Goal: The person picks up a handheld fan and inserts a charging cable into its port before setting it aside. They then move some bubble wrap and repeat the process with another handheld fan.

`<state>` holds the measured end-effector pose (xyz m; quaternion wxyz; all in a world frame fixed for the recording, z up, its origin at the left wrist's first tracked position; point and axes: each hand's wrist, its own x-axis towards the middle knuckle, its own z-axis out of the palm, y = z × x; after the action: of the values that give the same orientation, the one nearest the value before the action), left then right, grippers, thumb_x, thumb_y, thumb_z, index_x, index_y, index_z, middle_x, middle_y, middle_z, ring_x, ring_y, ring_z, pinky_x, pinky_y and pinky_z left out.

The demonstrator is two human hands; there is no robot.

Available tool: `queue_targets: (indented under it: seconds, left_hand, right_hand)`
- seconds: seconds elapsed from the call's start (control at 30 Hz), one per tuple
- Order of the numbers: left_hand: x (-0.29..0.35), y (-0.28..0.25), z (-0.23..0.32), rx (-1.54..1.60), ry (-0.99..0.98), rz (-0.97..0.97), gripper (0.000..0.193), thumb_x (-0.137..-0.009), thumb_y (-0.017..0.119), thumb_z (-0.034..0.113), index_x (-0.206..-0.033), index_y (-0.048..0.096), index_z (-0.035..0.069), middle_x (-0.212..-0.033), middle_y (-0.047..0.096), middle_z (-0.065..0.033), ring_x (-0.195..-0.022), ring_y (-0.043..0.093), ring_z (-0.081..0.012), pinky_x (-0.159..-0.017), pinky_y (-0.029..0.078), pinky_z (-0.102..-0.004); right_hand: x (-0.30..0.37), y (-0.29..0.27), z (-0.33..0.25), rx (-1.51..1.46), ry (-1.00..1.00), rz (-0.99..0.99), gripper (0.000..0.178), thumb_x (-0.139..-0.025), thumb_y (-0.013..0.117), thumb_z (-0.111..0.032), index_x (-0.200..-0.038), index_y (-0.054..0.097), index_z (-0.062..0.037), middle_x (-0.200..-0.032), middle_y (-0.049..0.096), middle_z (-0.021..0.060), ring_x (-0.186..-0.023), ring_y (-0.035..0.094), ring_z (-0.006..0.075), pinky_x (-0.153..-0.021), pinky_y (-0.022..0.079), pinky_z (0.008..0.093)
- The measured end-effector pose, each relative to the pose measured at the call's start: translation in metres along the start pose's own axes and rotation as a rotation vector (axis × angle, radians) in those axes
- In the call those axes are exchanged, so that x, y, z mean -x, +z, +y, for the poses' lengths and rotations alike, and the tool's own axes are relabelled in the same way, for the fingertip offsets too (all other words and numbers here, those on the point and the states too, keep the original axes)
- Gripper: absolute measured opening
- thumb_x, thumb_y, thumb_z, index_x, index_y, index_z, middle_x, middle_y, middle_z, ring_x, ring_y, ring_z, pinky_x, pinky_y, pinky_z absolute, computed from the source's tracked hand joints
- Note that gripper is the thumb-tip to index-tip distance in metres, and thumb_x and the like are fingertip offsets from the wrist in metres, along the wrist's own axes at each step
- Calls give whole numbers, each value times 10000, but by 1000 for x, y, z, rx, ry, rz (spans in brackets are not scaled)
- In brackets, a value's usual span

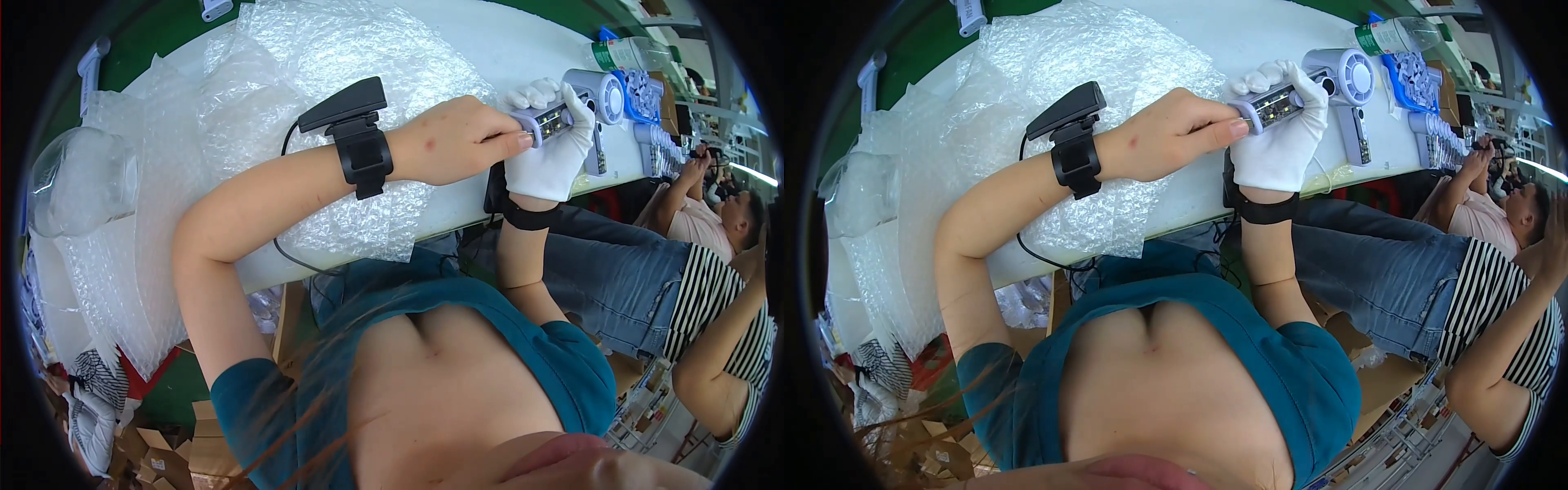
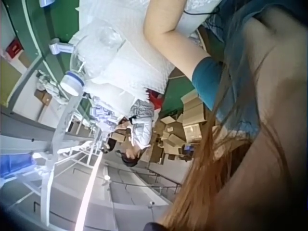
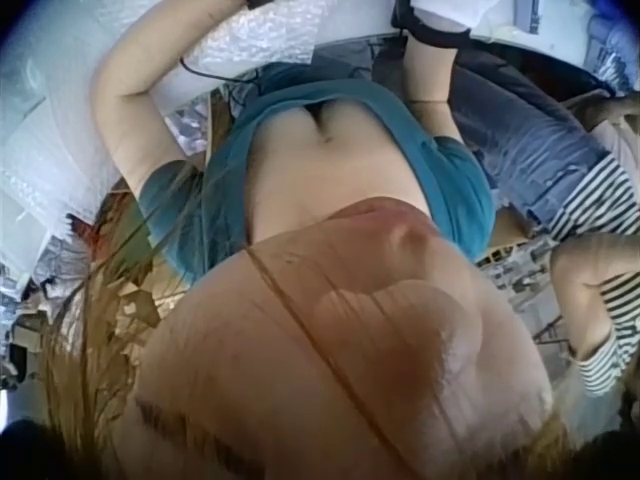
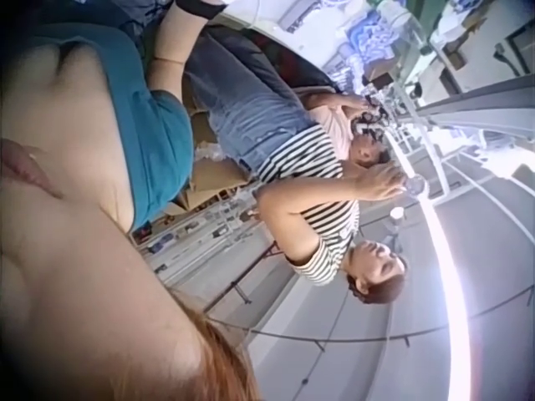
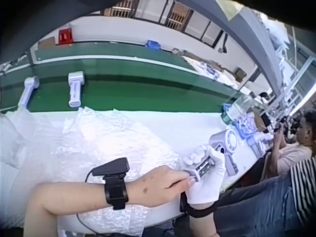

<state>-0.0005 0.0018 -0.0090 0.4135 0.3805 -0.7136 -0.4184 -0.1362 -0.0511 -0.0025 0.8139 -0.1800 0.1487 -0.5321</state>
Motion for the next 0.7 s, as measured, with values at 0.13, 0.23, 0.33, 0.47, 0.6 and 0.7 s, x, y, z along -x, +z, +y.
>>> queue_targets:
  seconds: [0.13, 0.23, 0.33, 0.47, 0.6, 0.7]
  left_hand:
    - [0, 2, -1, 43, -12, 48, 412, -926, 421, 314, -689, 479, -18, -509, 355, -99, -476, 300, -160, -458, 297, -293]
    - [0, 4, -1, 47, -54, 80, 426, -927, 419, 320, -684, 469, -26, -513, 347, -95, -481, 300, -160, -459, 299, -298]
    - [1, 3, -2, 15, -51, 68, 432, -928, 414, 328, -690, 463, -29, -516, 347, -99, -484, 302, -165, -460, 301, -303]
    - [2, 3, -4, 34, -21, 53, 437, -929, 407, 337, -699, 456, -31, -522, 355, -114, -483, 317, -183, -463, 306, -311]
    - [4, 1, 0, 0, -43, 22, 397, -919, 406, 304, -721, 515, -23, -601, 478, -168, -566, 442, -298, -541, 372, -360]
    - [5, 5, 1, 23, -46, 42, 373, -913, 407, 278, -736, 552, -16, -643, 550, -181, -607, 509, -343, -585, 409, -378]
  right_hand:
    - [0, 0, 2, 47, -46, 16, 92, -781, 532, -119, -809, 509, -34, -729, 518, 60, -691, 506, 181, -692, 413, 325]
    - [2, 3, 7, 139, -153, 92, 91, -781, 531, -107, -802, 494, -26, -728, 510, 60, -702, 484, 176, -716, 391, 315]
    - [3, 6, 11, 193, -258, 63, 86, -768, 532, -81, -825, 494, -31, -737, 520, 60, -705, 495, 186, -724, 402, 326]
    - [6, 9, 13, 342, -344, 112, 95, -763, 525, -68, -848, 498, -33, -749, 530, 58, -710, 508, 186, -745, 415, 334]
    - [14, 9, 14, 453, -366, 111, 92, -762, 519, -60, -850, 502, -39, -757, 535, 57, -723, 522, 181, -751, 432, 336]
    - [13, 5, 15, 487, -381, 68, 85, -765, 516, -62, -847, 504, -44, -759, 535, 53, -728, 529, 175, -751, 442, 338]
